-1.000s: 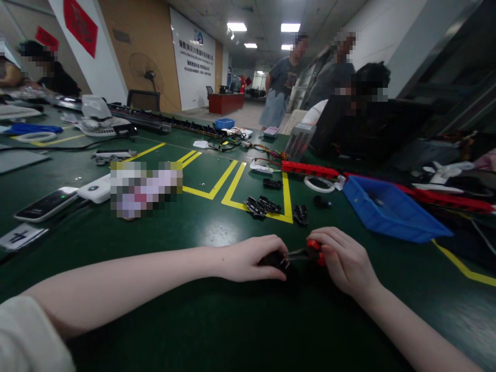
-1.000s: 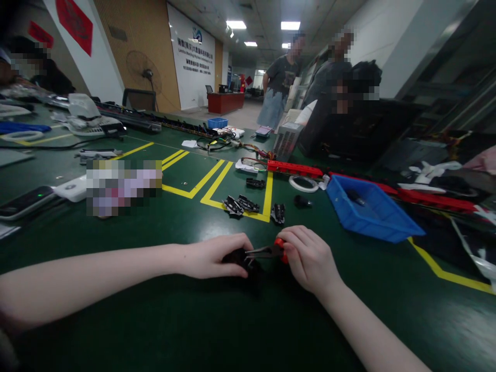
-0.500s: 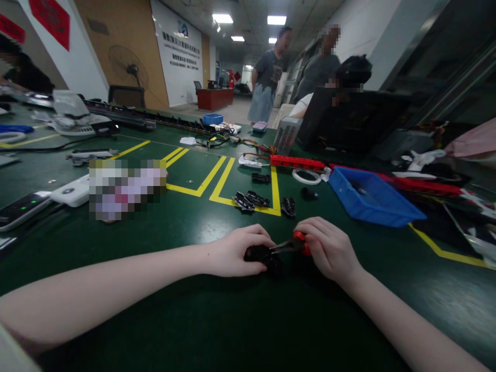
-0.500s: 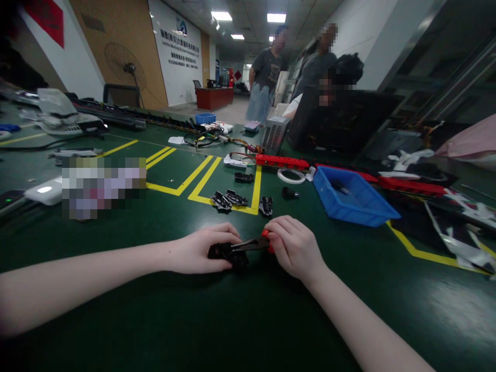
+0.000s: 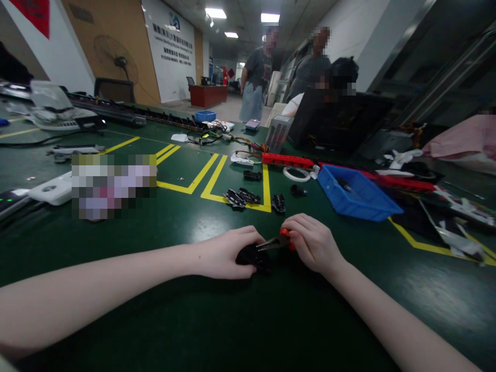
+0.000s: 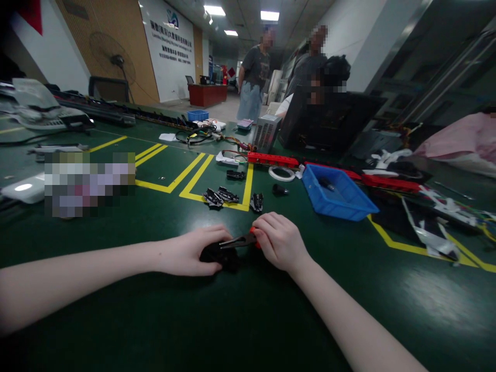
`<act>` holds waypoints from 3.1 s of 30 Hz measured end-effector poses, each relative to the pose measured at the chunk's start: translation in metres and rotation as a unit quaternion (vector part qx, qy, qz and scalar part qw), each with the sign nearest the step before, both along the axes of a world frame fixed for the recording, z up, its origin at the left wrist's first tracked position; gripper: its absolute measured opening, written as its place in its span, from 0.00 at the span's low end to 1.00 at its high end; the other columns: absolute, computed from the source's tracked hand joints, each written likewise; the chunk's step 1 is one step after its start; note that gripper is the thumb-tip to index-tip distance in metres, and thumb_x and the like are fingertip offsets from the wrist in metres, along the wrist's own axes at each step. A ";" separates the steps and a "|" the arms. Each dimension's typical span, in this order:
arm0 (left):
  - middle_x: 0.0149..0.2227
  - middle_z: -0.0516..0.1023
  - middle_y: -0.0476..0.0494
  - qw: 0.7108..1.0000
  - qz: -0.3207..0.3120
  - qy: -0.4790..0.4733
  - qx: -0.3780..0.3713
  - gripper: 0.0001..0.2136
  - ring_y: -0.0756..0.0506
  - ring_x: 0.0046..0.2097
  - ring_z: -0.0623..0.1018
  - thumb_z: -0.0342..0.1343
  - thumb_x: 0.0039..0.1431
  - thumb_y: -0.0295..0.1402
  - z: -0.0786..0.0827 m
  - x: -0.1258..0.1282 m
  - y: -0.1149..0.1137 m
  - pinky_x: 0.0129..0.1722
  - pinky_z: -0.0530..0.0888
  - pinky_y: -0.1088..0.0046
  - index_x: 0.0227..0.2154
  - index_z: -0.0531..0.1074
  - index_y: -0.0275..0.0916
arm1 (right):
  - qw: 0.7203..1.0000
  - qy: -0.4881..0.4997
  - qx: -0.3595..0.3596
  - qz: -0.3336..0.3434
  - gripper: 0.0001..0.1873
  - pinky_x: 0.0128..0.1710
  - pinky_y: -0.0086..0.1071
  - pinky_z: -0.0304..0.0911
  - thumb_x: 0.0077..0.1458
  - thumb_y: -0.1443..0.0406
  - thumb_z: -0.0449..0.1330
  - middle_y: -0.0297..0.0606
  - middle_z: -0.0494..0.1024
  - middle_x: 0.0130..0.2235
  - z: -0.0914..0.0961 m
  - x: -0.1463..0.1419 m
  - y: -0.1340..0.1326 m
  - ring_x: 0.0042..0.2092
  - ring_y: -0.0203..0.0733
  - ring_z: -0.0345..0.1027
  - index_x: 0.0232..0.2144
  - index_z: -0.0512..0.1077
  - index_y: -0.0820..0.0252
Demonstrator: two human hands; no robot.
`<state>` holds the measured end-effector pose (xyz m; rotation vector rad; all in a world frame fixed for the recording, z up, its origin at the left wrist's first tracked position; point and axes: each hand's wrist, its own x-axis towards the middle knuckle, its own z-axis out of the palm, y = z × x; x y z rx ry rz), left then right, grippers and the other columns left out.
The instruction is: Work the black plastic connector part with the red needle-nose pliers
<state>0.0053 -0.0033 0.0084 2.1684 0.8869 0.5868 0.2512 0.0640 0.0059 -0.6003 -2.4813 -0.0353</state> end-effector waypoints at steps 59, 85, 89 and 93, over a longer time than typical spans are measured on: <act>0.38 0.74 0.44 0.985 -0.070 0.105 0.120 0.16 0.44 0.39 0.73 0.60 0.61 0.38 -0.005 0.001 -0.003 0.38 0.67 0.69 0.49 0.70 0.37 | 0.992 -0.080 0.059 0.080 0.16 0.36 0.39 0.61 0.64 0.64 0.43 0.43 0.75 0.33 -0.007 -0.001 0.001 0.36 0.44 0.67 0.32 0.68 0.61; 0.37 0.74 0.43 0.982 -0.071 0.101 0.145 0.14 0.44 0.38 0.74 0.60 0.60 0.37 -0.006 0.001 -0.001 0.37 0.68 0.69 0.46 0.71 0.36 | 0.998 -0.029 0.019 0.056 0.12 0.36 0.41 0.59 0.62 0.63 0.46 0.42 0.72 0.32 -0.006 0.000 0.001 0.34 0.45 0.64 0.31 0.67 0.59; 0.37 0.74 0.43 0.982 -0.071 0.103 0.144 0.14 0.44 0.38 0.74 0.60 0.60 0.38 -0.005 0.001 -0.001 0.37 0.67 0.70 0.45 0.71 0.36 | 0.998 -0.025 0.033 0.047 0.12 0.36 0.41 0.59 0.62 0.62 0.46 0.42 0.73 0.32 -0.007 0.000 0.001 0.34 0.45 0.65 0.32 0.67 0.59; 0.36 0.74 0.43 0.982 -0.072 0.104 0.142 0.13 0.44 0.38 0.74 0.59 0.61 0.38 -0.005 0.001 -0.002 0.36 0.67 0.70 0.43 0.71 0.35 | 0.998 -0.028 0.037 0.043 0.11 0.36 0.40 0.60 0.62 0.63 0.48 0.42 0.74 0.33 -0.007 0.000 0.001 0.35 0.45 0.67 0.33 0.68 0.59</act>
